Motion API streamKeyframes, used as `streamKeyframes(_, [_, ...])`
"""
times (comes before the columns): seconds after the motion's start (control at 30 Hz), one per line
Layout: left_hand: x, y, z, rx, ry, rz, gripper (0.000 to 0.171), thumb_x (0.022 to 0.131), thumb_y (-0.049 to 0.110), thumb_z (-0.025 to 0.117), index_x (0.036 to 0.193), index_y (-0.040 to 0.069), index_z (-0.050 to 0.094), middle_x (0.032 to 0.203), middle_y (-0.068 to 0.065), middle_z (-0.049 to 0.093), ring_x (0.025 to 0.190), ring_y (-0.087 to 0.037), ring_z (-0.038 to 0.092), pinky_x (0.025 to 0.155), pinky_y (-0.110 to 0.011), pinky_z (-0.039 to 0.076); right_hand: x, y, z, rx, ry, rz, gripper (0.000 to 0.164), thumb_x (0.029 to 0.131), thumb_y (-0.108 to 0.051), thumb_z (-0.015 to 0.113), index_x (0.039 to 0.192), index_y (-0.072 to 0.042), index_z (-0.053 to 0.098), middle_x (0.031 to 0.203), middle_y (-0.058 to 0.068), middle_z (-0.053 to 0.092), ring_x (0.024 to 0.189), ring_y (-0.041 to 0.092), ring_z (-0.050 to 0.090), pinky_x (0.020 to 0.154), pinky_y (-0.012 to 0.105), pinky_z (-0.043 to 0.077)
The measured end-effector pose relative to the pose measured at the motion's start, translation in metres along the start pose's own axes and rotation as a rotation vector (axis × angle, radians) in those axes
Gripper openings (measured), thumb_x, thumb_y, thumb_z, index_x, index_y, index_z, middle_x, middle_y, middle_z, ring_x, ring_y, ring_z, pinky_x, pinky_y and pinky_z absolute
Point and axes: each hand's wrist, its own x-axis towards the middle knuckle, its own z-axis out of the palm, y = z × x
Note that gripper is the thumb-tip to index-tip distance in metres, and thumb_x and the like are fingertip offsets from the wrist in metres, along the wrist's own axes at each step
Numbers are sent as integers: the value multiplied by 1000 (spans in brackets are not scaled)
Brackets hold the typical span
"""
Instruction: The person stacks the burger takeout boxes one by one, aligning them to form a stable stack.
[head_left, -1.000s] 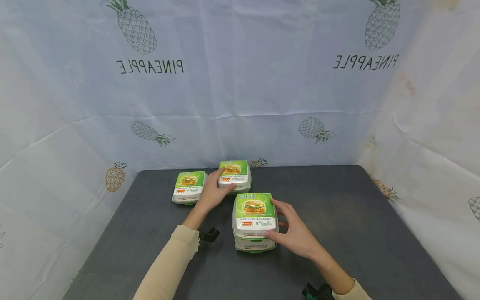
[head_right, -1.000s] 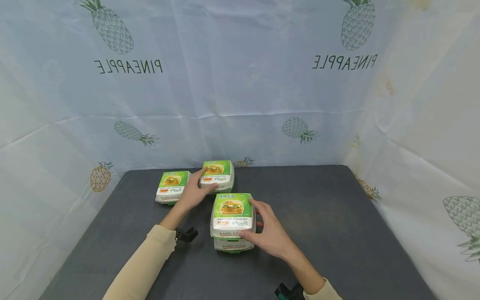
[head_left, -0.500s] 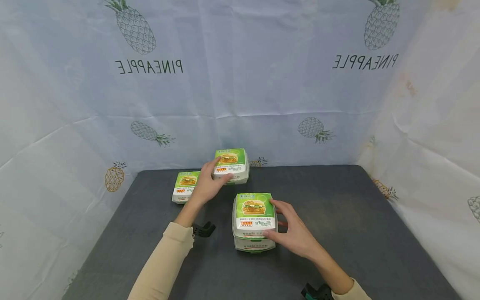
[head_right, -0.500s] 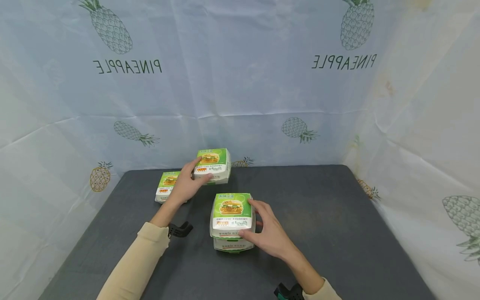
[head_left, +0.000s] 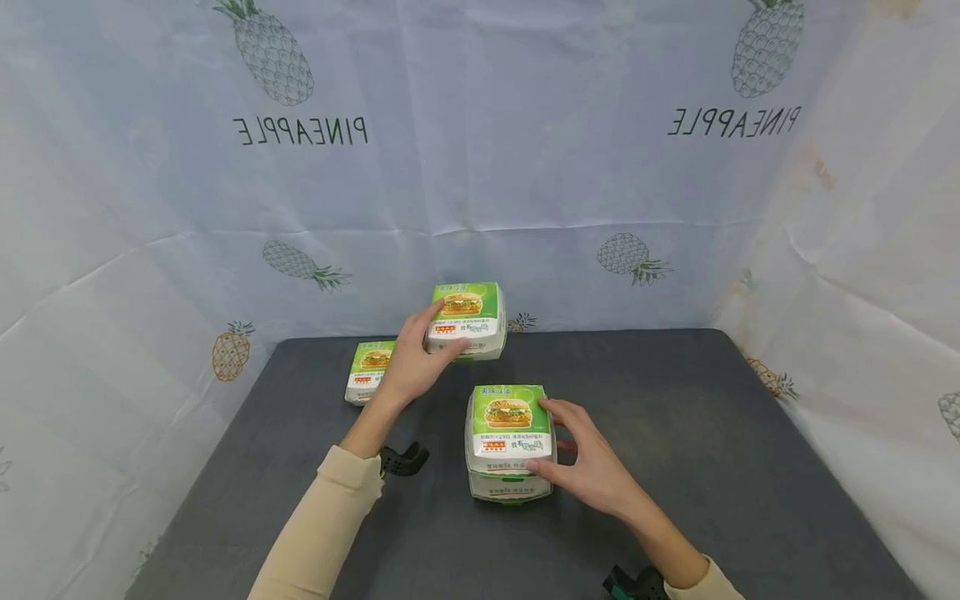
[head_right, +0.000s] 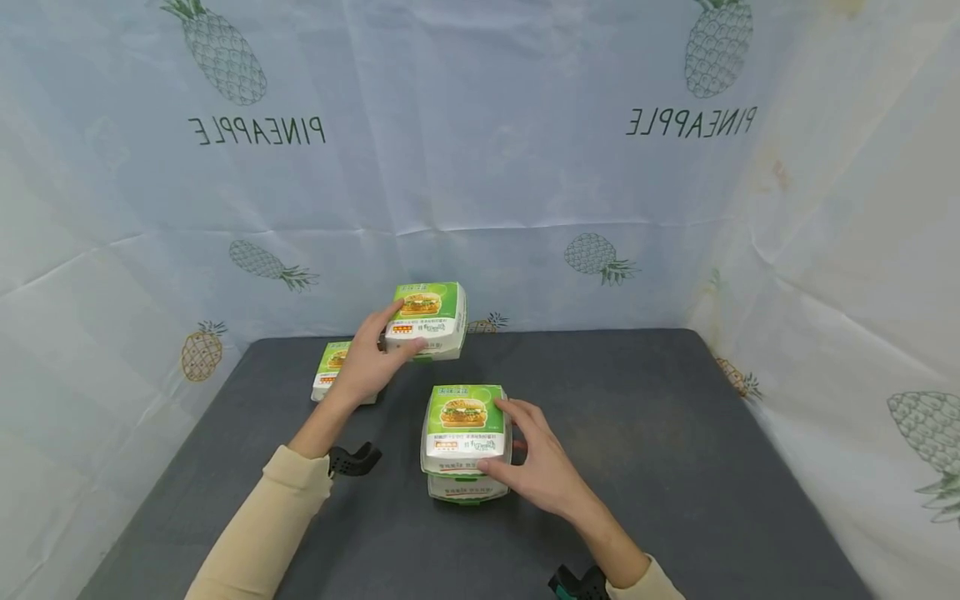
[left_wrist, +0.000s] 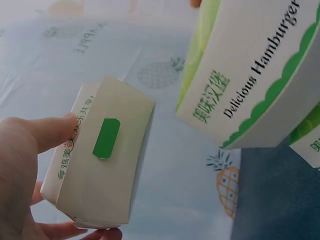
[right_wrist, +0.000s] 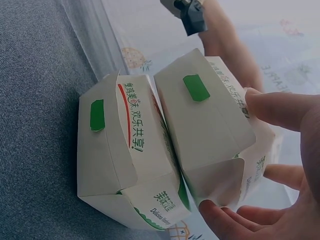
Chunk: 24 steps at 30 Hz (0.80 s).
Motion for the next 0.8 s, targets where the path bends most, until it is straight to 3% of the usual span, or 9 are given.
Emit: streamKeyframes(0.8, [-24,39,-18,36,-69,93,79,92,46,74,159,28,36,158,-8,34,123,-28,50,94,-52,47,1,1,-1,-10,-5,9,81,88,-32,83,155,-15,42,155,14,34,128,34,44,97,55,49])
